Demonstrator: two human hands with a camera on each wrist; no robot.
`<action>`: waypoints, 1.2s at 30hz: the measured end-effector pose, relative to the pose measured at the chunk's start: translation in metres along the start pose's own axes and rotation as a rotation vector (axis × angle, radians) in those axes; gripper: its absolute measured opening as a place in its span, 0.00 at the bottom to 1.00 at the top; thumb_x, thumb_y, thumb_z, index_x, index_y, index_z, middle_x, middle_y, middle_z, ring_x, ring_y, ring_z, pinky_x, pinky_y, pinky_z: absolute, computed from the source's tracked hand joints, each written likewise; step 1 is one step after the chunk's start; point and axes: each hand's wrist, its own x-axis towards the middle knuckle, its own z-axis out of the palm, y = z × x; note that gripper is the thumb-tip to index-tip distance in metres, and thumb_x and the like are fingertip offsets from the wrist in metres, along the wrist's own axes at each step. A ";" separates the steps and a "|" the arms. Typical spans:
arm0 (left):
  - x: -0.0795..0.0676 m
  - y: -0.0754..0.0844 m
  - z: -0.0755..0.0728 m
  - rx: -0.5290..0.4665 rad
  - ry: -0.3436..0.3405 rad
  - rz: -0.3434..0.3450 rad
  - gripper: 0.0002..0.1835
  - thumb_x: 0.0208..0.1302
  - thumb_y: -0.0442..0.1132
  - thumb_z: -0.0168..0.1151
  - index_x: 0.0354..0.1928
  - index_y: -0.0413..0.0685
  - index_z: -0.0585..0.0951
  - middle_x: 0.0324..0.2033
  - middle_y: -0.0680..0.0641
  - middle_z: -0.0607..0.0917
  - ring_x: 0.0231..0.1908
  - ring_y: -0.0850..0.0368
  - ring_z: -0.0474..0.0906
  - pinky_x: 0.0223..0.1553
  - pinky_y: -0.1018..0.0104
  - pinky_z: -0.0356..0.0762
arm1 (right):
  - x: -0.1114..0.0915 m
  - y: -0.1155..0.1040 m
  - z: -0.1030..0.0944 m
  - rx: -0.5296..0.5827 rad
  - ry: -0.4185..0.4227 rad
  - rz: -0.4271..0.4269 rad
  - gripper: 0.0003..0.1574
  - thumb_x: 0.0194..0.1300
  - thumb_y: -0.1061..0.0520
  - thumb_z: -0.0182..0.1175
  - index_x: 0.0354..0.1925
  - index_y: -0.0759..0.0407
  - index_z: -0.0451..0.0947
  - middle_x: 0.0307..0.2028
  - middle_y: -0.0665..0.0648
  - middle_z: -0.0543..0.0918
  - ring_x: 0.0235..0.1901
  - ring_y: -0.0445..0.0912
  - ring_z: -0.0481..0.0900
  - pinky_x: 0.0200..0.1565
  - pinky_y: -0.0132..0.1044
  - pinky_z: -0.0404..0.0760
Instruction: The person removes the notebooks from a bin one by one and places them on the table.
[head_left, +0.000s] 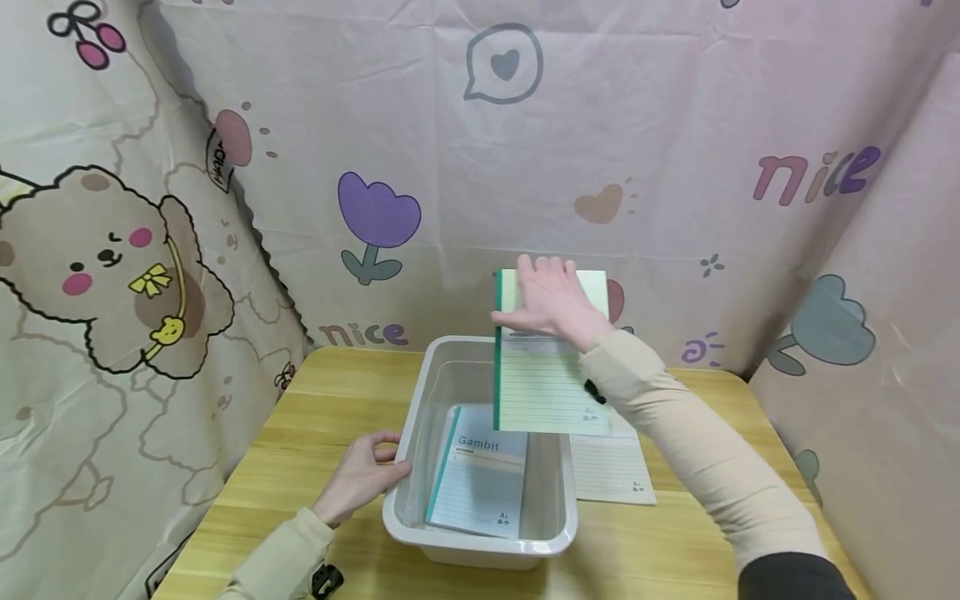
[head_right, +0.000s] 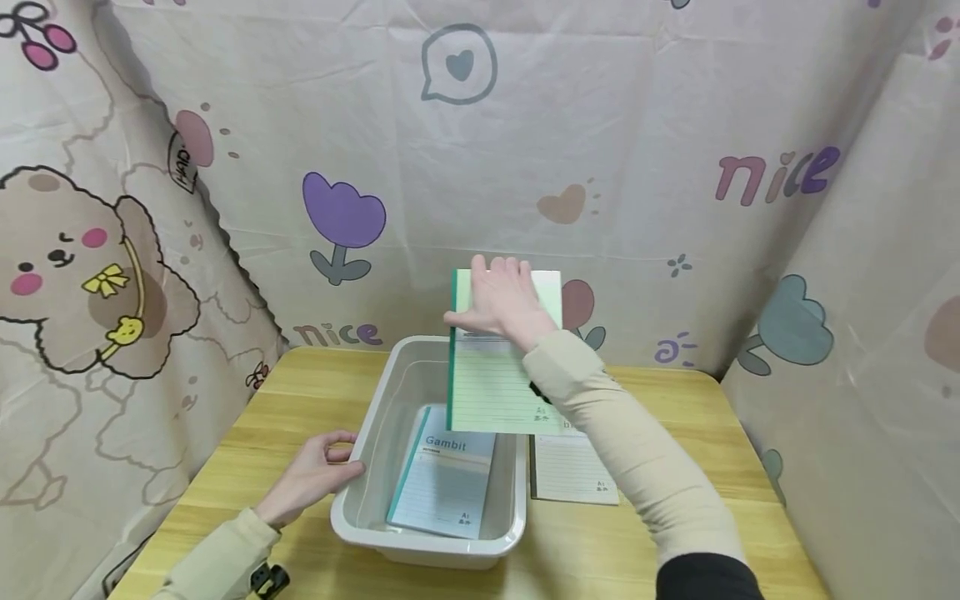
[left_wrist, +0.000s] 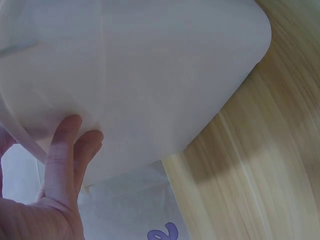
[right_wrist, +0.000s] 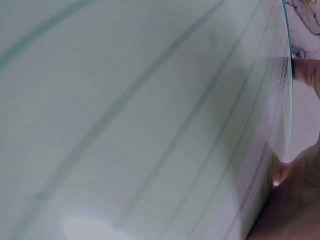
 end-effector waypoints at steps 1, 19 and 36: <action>0.000 0.000 0.000 0.003 0.007 -0.003 0.25 0.57 0.28 0.64 0.58 0.26 0.74 0.49 0.25 0.85 0.43 0.40 0.88 0.38 0.53 0.91 | -0.004 0.008 0.000 -0.004 -0.004 0.002 0.43 0.53 0.26 0.63 0.46 0.59 0.66 0.36 0.60 0.75 0.41 0.57 0.72 0.48 0.47 0.68; 0.002 -0.002 0.000 0.000 0.007 -0.021 0.27 0.56 0.28 0.64 0.59 0.26 0.73 0.48 0.25 0.85 0.43 0.40 0.88 0.37 0.54 0.91 | -0.087 0.166 0.060 -0.079 -0.076 0.068 0.43 0.51 0.30 0.67 0.41 0.64 0.66 0.35 0.63 0.76 0.38 0.59 0.72 0.40 0.49 0.66; 0.001 0.001 -0.001 0.002 -0.013 0.000 0.26 0.57 0.28 0.63 0.59 0.25 0.73 0.49 0.24 0.84 0.43 0.41 0.88 0.38 0.54 0.91 | -0.138 0.244 0.166 -0.057 -0.061 0.106 0.41 0.47 0.31 0.69 0.36 0.61 0.64 0.32 0.61 0.72 0.36 0.57 0.70 0.39 0.50 0.67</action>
